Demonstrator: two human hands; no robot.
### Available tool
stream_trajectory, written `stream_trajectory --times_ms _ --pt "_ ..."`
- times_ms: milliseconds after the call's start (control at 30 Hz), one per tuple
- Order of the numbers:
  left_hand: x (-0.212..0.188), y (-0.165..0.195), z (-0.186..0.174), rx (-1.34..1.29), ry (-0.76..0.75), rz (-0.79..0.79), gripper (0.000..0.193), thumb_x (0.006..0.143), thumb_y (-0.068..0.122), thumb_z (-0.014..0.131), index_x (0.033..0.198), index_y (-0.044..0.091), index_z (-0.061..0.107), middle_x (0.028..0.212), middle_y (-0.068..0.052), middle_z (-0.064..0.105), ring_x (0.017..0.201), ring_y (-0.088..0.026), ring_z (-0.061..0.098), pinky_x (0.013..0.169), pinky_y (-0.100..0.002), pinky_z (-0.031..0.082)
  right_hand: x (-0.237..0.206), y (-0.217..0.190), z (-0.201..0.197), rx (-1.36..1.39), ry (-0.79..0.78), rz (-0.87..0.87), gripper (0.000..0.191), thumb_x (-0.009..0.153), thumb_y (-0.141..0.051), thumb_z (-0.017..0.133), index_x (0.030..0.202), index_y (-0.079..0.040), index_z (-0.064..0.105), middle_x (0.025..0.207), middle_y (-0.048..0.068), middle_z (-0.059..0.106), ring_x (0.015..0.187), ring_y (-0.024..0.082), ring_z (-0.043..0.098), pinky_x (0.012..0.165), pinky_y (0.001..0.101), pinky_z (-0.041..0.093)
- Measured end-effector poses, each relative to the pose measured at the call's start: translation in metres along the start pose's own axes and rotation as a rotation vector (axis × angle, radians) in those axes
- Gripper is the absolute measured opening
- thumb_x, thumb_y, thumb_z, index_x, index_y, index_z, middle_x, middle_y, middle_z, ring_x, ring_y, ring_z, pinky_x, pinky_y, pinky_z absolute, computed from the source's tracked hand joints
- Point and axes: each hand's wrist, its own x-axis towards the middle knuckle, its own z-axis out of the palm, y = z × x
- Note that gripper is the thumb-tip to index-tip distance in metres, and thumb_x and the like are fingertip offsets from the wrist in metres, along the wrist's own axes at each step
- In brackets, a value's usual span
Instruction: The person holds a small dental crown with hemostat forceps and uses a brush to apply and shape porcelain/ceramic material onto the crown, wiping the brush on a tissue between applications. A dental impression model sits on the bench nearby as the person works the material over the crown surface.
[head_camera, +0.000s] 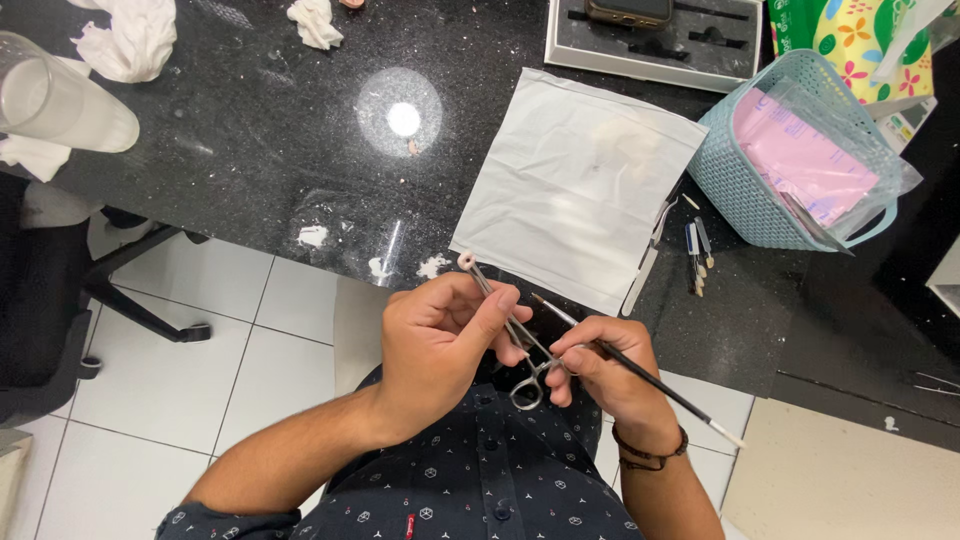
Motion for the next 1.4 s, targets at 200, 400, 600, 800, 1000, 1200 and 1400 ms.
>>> stream_trajectory --times_ms 200,400,600,800,1000,1200,1400 --pt "0.0 -0.014 -0.004 -0.077 -0.118 -0.079 0.018 0.1 0.005 0.067 0.112 -0.008 0.071 0.103 -0.019 0.079 0.082 -0.02 0.08 0.074 -0.028 0.066 0.007 -0.004 -0.028 0.235 -0.045 -0.03 0.017 0.1 -0.008 0.069 0.1 0.01 0.068 0.074 0.018 0.073 0.054 0.02 0.069 0.047 0.0286 0.056" --pt "-0.001 -0.023 -0.005 -0.176 -0.279 -0.02 0.023 0.1 0.001 0.068 0.121 -0.006 0.069 0.116 -0.019 0.076 0.097 -0.023 0.078 0.08 -0.029 0.065 0.013 -0.01 -0.035 0.438 -0.07 0.103 0.016 0.103 -0.005 0.065 0.1 0.01 0.066 0.07 0.016 0.071 0.047 0.013 0.064 0.04 0.0212 0.049" --pt "-0.003 -0.01 -0.002 0.062 -0.261 0.254 0.014 0.1 0.001 0.072 0.111 -0.007 0.072 0.107 -0.015 0.077 0.091 -0.02 0.08 0.077 -0.027 0.068 0.022 -0.007 -0.02 0.246 0.042 0.044 0.02 0.099 -0.004 0.066 0.115 0.009 0.066 0.083 0.013 0.072 0.059 0.01 0.064 0.052 0.0214 0.051" --pt "-0.001 0.0 0.002 0.098 -0.248 0.285 0.013 0.102 0.002 0.068 0.11 -0.008 0.07 0.108 -0.016 0.076 0.092 -0.02 0.08 0.08 -0.027 0.069 0.027 -0.021 -0.005 0.018 0.087 -0.075 0.023 0.1 -0.005 0.065 0.118 0.009 0.066 0.089 0.016 0.074 0.069 0.014 0.066 0.059 0.0254 0.054" --pt "-0.003 -0.004 0.003 -0.014 -0.204 0.167 0.016 0.104 0.002 0.063 0.111 -0.011 0.069 0.109 -0.017 0.076 0.09 -0.02 0.079 0.077 -0.028 0.067 0.026 -0.05 0.008 -0.104 0.176 -0.437 0.047 0.113 -0.03 0.044 0.122 0.01 0.067 0.096 0.015 0.074 0.084 0.02 0.069 0.079 0.0332 0.056" --pt "-0.002 -0.016 0.002 0.037 -0.178 0.261 0.018 0.109 0.001 0.058 0.118 -0.01 0.068 0.116 -0.018 0.075 0.095 -0.021 0.079 0.085 -0.031 0.067 0.0 -0.071 0.047 -0.392 0.311 -0.74 0.023 0.109 -0.011 0.062 0.118 0.011 0.064 0.097 0.017 0.068 0.086 0.021 0.066 0.079 0.0334 0.052" --pt "0.002 -0.021 0.001 -0.012 -0.197 0.306 0.016 0.109 0.0 0.058 0.121 -0.007 0.067 0.121 -0.019 0.074 0.1 -0.024 0.077 0.091 -0.034 0.066 -0.004 -0.088 0.081 -0.715 0.018 -0.935 0.023 0.087 0.004 0.073 0.106 -0.003 0.063 0.097 0.014 0.072 0.086 0.02 0.075 0.086 0.0431 0.061"
